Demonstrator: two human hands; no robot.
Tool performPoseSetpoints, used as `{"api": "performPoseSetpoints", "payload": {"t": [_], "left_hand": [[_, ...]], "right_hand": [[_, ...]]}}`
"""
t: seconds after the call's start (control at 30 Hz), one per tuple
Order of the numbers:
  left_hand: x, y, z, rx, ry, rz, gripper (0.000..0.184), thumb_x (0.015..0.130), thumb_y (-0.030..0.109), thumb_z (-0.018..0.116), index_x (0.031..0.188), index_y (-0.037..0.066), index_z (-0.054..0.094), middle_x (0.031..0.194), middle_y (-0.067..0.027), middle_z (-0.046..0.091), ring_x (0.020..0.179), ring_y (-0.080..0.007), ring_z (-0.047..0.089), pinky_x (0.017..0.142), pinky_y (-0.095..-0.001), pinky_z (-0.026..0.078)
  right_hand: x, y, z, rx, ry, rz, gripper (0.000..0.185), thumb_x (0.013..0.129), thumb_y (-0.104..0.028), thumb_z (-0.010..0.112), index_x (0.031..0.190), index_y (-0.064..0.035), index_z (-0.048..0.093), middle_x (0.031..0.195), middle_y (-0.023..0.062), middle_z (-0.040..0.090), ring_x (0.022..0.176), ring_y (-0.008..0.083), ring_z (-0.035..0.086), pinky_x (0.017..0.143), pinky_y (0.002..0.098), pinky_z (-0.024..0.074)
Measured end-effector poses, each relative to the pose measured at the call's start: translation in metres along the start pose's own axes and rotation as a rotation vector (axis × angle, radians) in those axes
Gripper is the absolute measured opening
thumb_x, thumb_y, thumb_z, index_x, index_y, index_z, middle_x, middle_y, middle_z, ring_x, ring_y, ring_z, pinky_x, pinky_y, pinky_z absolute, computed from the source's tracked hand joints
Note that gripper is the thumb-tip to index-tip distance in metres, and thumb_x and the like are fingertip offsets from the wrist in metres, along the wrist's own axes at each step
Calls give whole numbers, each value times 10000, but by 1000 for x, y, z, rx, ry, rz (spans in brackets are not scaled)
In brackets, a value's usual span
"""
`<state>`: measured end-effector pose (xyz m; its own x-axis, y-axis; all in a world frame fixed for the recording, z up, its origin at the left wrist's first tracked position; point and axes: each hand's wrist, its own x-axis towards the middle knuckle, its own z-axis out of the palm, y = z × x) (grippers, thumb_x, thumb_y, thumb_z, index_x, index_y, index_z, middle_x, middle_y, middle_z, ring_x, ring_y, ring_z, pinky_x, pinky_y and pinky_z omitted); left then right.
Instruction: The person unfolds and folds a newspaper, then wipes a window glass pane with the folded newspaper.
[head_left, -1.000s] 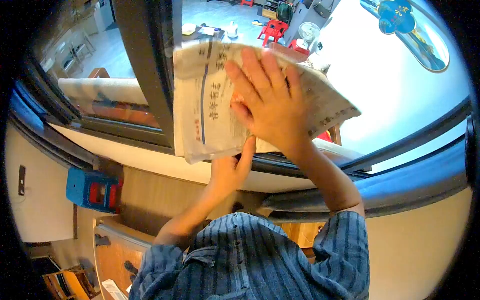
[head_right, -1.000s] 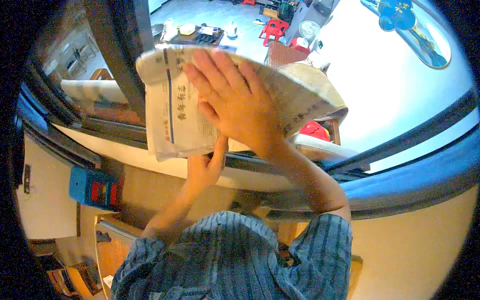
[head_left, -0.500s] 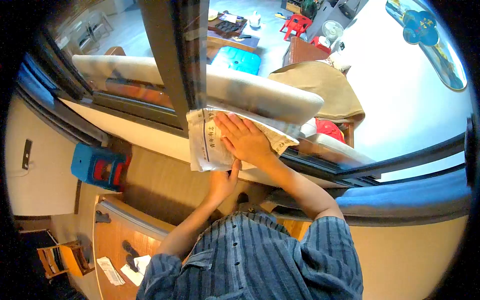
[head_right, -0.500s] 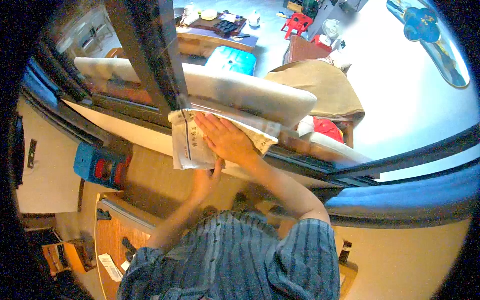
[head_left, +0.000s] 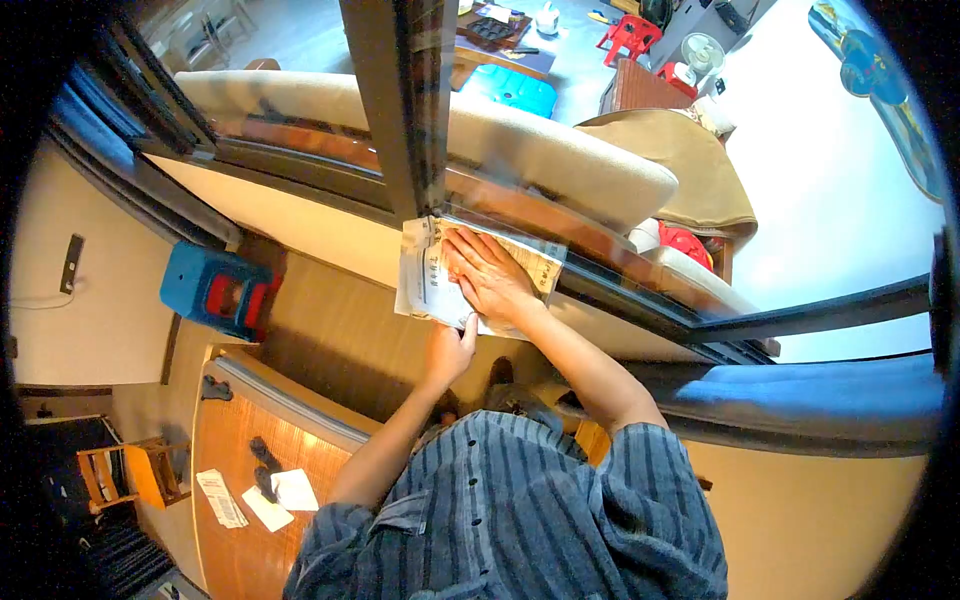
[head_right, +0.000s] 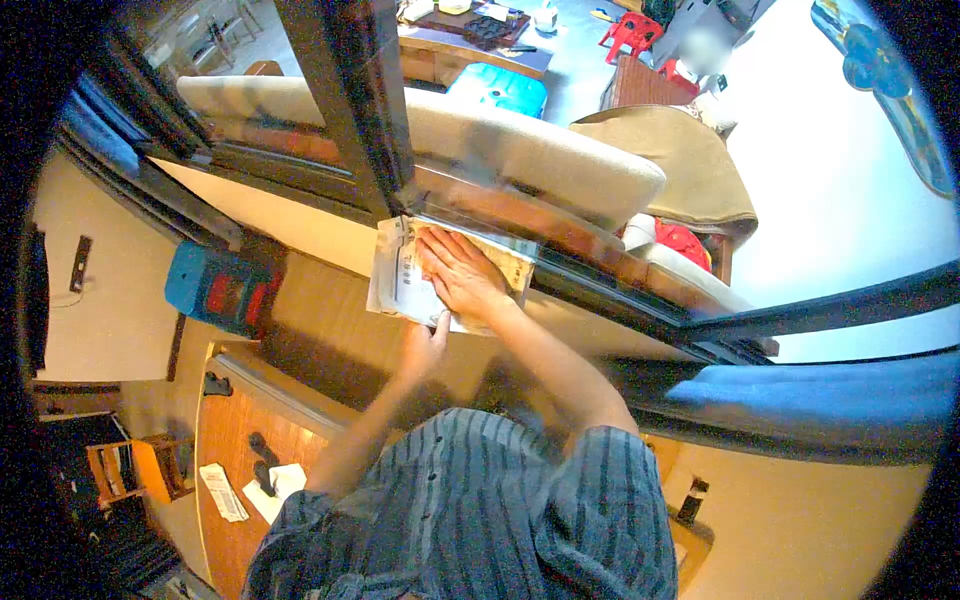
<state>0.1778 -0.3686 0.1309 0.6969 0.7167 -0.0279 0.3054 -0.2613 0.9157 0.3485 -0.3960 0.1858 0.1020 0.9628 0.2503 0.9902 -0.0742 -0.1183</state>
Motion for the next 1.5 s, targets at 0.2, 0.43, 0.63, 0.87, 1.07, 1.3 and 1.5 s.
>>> {"api": "performPoseSetpoints", "payload": {"t": [0.2,0.43,0.63,0.87,1.07,1.3,1.5], "left_hand": [[-28,-12,-33,-45,-117,27,418,1026,347,581,892,-27,710,697,-172,698,623,-343,672,625,-442,513],[-99,12,-82,-142,-309,93,343,1049,276,564,1120,-27,708,1051,-194,738,979,-291,697,854,-390,518],[-115,47,-103,-215,-538,26,338,1021,279,626,1208,7,700,1212,-190,717,1150,-320,663,994,-397,490],[-95,34,-96,-186,-536,-23,398,1000,349,643,1212,20,716,1236,-160,721,1162,-247,659,1031,-381,483],[-25,103,-131,-156,132,374,343,1028,204,559,1243,-38,673,1159,-202,706,1098,-280,679,981,-390,512],[83,101,44,79,449,454,712,1059,285,446,1558,-131,152,1637,-356,65,1533,-477,110,1253,-491,152],[51,105,140,46,444,332,787,1033,261,455,1529,-196,50,1618,-409,-21,1524,-527,37,1259,-494,76]], "right_hand": [[-26,-35,-4,216,-12,177,615,1036,-355,485,1556,-47,367,1613,179,361,1514,346,289,1255,476,191],[-134,-93,-16,517,-115,415,711,1014,-348,556,1566,17,296,1595,270,340,1492,415,313,1231,478,249],[-172,-112,-29,1039,249,1139,832,974,-458,658,1529,57,312,1471,251,484,1327,348,508,1113,445,418],[-181,-85,-76,1331,537,1100,301,999,-213,684,1202,8,656,1110,73,712,949,162,680,834,325,551],[-85,-30,-65,571,950,669,201,961,-202,718,989,-5,690,860,140,709,765,266,680,696,379,516],[-84,-1,-47,343,1002,765,275,922,-259,759,878,-13,643,766,141,588,698,373,572,668,403,477],[-155,27,-62,375,804,917,376,862,-385,792,880,-38,649,858,164,641,807,423,629,682,469,481]]}}
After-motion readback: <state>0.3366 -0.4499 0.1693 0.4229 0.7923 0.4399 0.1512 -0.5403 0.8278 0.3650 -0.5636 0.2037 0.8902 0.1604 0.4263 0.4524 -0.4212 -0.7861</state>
